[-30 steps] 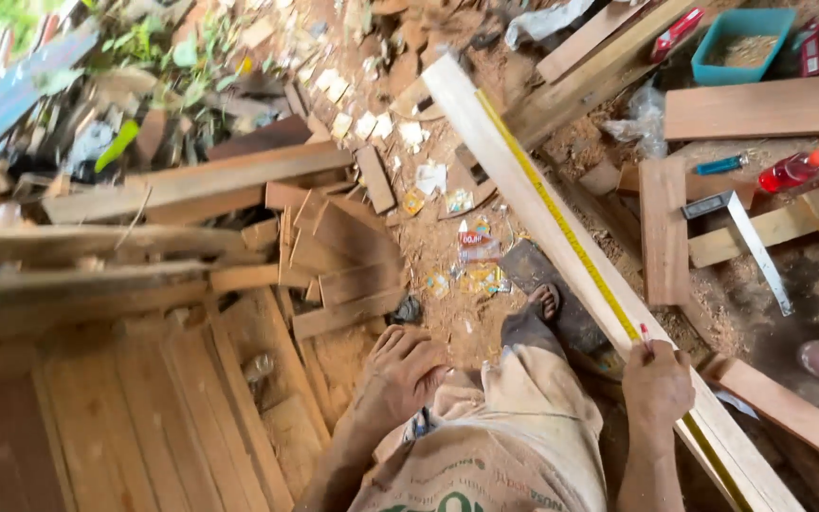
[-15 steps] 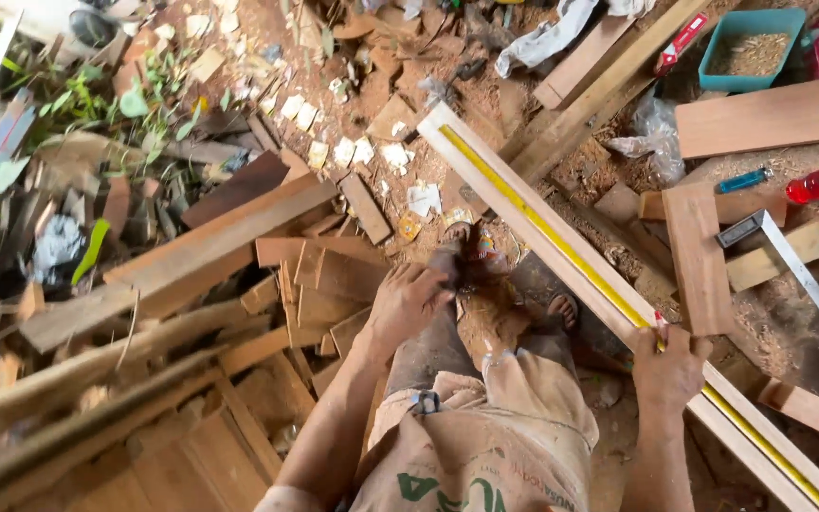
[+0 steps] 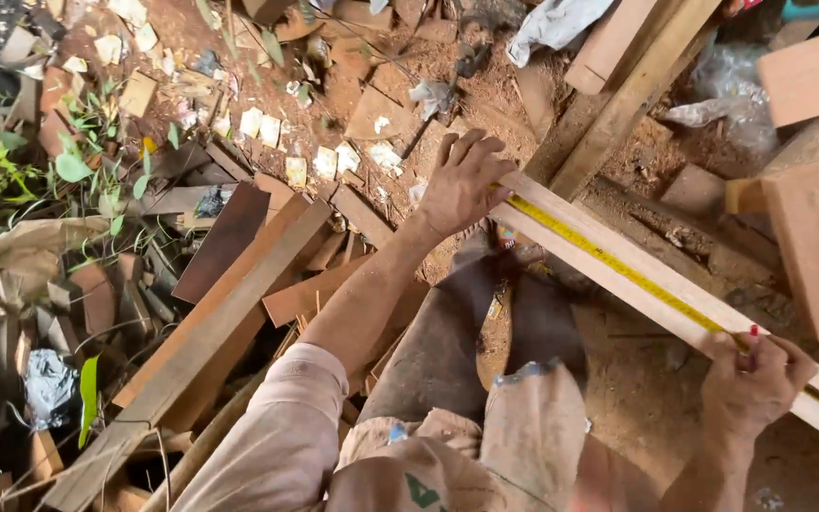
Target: Measuring a wooden board with a tape measure and marking it with a pencil.
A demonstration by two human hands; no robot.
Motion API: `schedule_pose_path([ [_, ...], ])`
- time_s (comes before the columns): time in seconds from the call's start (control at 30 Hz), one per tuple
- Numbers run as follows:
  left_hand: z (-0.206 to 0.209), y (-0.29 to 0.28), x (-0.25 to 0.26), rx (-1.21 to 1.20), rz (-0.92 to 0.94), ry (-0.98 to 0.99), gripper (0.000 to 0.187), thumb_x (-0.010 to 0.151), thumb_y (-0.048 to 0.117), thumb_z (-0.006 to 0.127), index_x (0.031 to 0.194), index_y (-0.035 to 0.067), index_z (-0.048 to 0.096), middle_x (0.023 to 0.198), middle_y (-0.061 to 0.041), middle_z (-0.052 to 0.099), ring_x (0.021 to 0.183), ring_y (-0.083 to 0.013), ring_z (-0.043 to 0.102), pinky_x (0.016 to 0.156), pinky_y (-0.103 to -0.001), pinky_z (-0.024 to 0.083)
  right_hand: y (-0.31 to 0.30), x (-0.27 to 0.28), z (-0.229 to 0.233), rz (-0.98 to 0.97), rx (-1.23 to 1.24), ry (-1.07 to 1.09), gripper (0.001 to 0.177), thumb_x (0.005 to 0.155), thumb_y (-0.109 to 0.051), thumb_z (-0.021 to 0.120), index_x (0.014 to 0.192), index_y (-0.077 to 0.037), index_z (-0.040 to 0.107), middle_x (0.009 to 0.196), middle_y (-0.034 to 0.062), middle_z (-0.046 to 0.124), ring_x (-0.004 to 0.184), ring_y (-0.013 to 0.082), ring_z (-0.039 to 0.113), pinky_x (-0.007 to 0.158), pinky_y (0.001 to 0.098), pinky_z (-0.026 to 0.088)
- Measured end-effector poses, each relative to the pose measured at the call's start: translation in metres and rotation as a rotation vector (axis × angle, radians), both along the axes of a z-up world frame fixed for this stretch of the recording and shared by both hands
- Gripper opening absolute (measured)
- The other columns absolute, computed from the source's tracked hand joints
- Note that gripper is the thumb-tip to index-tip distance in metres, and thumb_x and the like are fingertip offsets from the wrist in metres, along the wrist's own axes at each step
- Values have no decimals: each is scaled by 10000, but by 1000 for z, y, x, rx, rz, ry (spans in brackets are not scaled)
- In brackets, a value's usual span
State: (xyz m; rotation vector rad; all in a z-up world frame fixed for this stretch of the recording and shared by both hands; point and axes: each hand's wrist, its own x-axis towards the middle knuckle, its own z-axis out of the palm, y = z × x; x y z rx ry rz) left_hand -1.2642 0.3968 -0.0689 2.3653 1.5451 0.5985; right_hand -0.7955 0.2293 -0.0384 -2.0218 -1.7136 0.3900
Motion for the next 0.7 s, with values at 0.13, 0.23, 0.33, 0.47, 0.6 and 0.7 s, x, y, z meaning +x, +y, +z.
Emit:
schedule_pose_path([
  [0.13,-15,15,-7,70,-40,-47,404,1043,516,475,1044,189,712,1241,-60,620,1259,-327,508,1021,-531,398,1,11,-22,28,45,18,136,948,225,696,1068,165,720,1266,280,540,960,322,577,736,405,551],
  [0.23,-26,20,-11,51,-31,-158,407,1030,476,522,978,147,755,1199,-68,648,1241,-310,529,1000,-507,434,3,10,-22,78,17,-52,151,1058,224,821,1052,175,679,1280,320,579,788,292,535,687,395,506],
  [0.33,-31,30,-15,63,-68,-206,397,1028,475,529,949,134,718,1121,-64,673,1181,-312,568,945,-482,476,9,6,-19,93,-23,-216,126,1121,60,894,1136,121,786,1186,253,702,1067,340,673,835,412,599],
  [0.47,-28,29,-15,65,-99,-258,433,1047,492,465,1005,124,688,1081,-52,669,1164,-299,565,923,-457,467,4,12,-20,28,-202,40,197,1326,71,789,1284,152,614,1170,262,647,952,329,636,812,385,491],
  [0.6,-29,31,-14,75,-102,-233,471,1049,507,412,961,137,690,1015,-37,698,1106,-273,597,913,-422,462,16,7,-4,117,-256,-83,78,1398,92,669,1355,156,682,1172,239,658,1004,327,615,868,394,499],
  [0.7,-19,32,-15,52,-97,-289,386,1048,441,473,950,135,686,1004,-24,687,1050,-250,611,873,-407,463,20,3,0,85,-308,65,104,1408,97,556,1357,158,623,1244,289,660,1132,416,656,1069,479,548],
])
